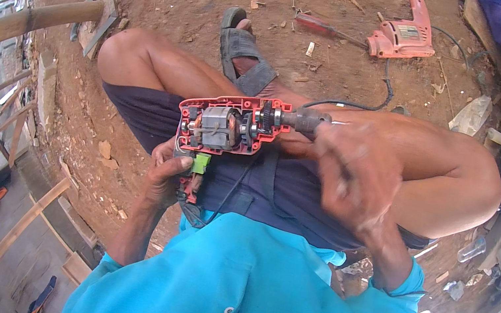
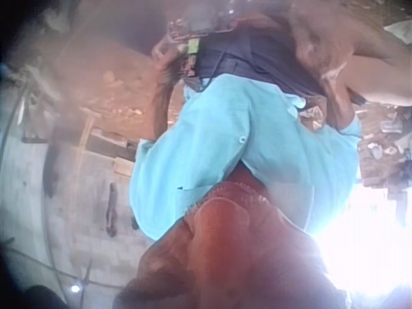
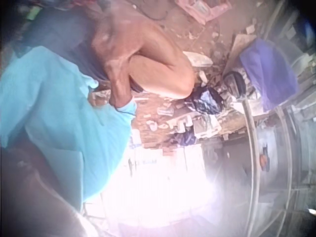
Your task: The person sits on the ground and repairs a disassembled red power drill. They manipulate internal components and wires with their hands, then reattach the pink outer casing to complete the assembly.
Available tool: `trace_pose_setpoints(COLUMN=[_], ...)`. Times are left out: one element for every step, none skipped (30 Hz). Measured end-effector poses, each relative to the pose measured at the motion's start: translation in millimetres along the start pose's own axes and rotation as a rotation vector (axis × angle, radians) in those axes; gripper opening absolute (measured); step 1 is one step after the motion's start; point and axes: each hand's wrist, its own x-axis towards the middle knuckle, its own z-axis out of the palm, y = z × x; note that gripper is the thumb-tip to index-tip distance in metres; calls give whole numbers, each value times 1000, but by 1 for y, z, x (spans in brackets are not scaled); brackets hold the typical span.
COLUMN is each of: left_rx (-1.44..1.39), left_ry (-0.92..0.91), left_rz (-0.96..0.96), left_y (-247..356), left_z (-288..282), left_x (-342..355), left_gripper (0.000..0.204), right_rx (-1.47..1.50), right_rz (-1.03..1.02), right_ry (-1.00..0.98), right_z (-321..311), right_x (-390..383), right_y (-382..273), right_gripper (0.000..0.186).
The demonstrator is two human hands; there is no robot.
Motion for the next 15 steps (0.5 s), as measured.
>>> trace_pose_setpoints(left_rx=[-3, -6, -9, -6, -3, 1, 5, 3, 0, -2, -12, -21, -30, -33, -36], left_ry=[-2, -5, -13, -21, -23, -26, -29, -26, -23, -20, -30, -40, -51, -48, -46], left_rz=[4, 10, 13, 14, 14, 14, 15, 17, 18, 20, 13, 5, -2, -6, -9], left_y=[0, -1, -1, -2, -2, -2, -2, -2, -1, -1, -2, -2, -3, -2, -1], left_z=[0, 0, 0, -2, -2, -2, -3, -2, -1, -2, -3, -5, -7, -7, -6], left_x=[0, 0, 0, 1, 0, 0, 0, 0, 0, 0, 0, 0, 0, -1, -1], left_gripper=[49, 50, 50, 51, 51, 52, 52, 52, 53, 53, 53, 53, 53, 53, 53], right_rx=[286, 393, 572, 731, 775, 766, 755, 748, 739, 730, 730, 728, 726, 739, 751], right_rz=[76, 130, 227, 390, 421, 456, 490, 483, 476, 469, 467, 466, 466, 470, 474], right_ry=[-111, -207, -332, -474, -571, -682, -794, -832, -869, -906, -930, -952, -975, -969, -962], right_z=[3, 10, 16, 23, 35, 43, 49, 56, 64, 70, 72, 75, 76, 78, 79], right_x=[-5, -12, -13, -22, -32, -37, -40, -45, -49, -51, -50, -48, -47, -47, -49], right_y=[-7, -19, -30, -40, -43, -47, -51, -54, -56, -59, -61, -63, -64, -64, -64], right_gripper=[36, 38, 41, 44, 52, 59, 67, 72, 76, 81, 83, 85, 87, 88, 89])
